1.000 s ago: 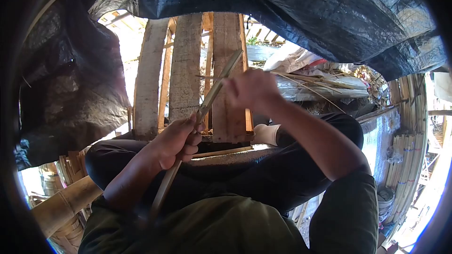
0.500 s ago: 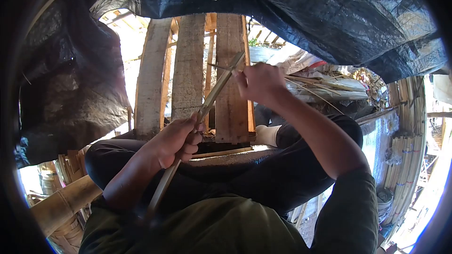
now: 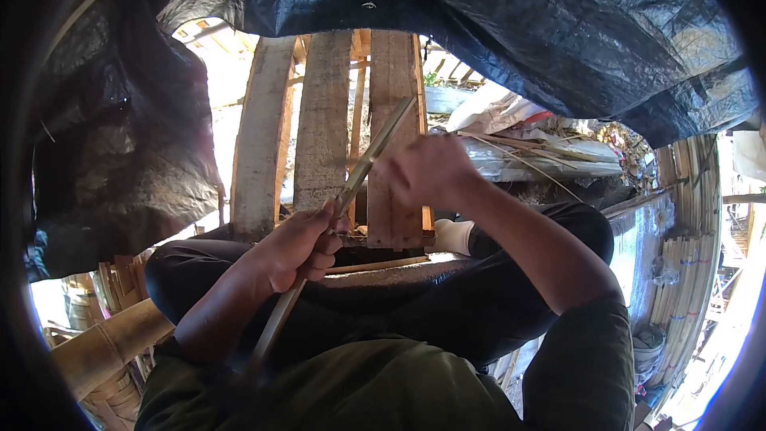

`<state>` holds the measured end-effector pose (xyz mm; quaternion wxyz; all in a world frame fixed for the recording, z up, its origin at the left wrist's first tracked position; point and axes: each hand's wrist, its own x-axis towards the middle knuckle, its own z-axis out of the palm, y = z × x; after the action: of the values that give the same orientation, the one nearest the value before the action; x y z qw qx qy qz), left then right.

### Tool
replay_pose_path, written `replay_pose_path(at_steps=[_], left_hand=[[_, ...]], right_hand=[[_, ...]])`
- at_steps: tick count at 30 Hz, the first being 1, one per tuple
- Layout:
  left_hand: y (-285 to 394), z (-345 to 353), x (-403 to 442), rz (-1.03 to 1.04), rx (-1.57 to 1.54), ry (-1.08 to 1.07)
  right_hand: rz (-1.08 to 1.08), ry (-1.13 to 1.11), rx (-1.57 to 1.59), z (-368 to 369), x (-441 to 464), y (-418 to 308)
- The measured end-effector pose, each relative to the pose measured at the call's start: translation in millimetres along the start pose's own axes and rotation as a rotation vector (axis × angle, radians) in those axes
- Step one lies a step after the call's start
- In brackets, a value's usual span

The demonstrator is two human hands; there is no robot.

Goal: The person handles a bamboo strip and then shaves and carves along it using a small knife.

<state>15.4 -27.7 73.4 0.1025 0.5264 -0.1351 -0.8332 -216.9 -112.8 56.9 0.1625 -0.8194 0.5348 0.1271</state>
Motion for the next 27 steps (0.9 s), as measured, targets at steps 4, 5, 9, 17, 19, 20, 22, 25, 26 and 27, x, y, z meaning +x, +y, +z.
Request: replay_pose_path(at_steps=[4,5,9,17,19,20,22,25,26,27], left_hand=[[-2.6,3.1,-2.0,0.014,-0.021,-0.006],[-2.6,2.1,-1.8,0.007,-0.024,-0.017],[3.3,-6.6,-6.8,0.036,-0.033,-0.081],[5.4,-2.6,-1.7,0.045,0.000,0.025],[3.8,-3.2,-0.6,0.053,0.021,0.004],[1.7,-3.1,1.1,0.050,0.055,-0.015],[-0.4,-0.9,4.6,0.040,0.096,-0.034],[-3.3,7.4,13.0,0.035,0.179,0.011],[-4.4,9.5,16.9,0.041,0.189,0.046],[-5.5,10.0,19.7,0.049,0.197,0.080]], right_hand=[[-0.084,0.136,-0.014,20.2,15.8,29.5],[0.145,0.154,-0.017,16.4,25.5,43.9],[0.199,0.208,0.063,5.9,15.1,32.8],[0.336,0.135,0.091,-25.3,-36.0,-16.1],[0.378,0.287,0.064,-30.7,-34.0,-1.6],[0.355,0.400,0.079,-29.5,-33.2,2.0],[0.339,0.512,0.099,-15.4,-32.6,5.3],[-0.224,0.999,-0.683,9.6,-41.6,-11.3],[-0.106,0.588,-0.113,0.8,-47.8,-26.1],[0.014,0.149,0.434,-3.3,-51.6,-36.9]])
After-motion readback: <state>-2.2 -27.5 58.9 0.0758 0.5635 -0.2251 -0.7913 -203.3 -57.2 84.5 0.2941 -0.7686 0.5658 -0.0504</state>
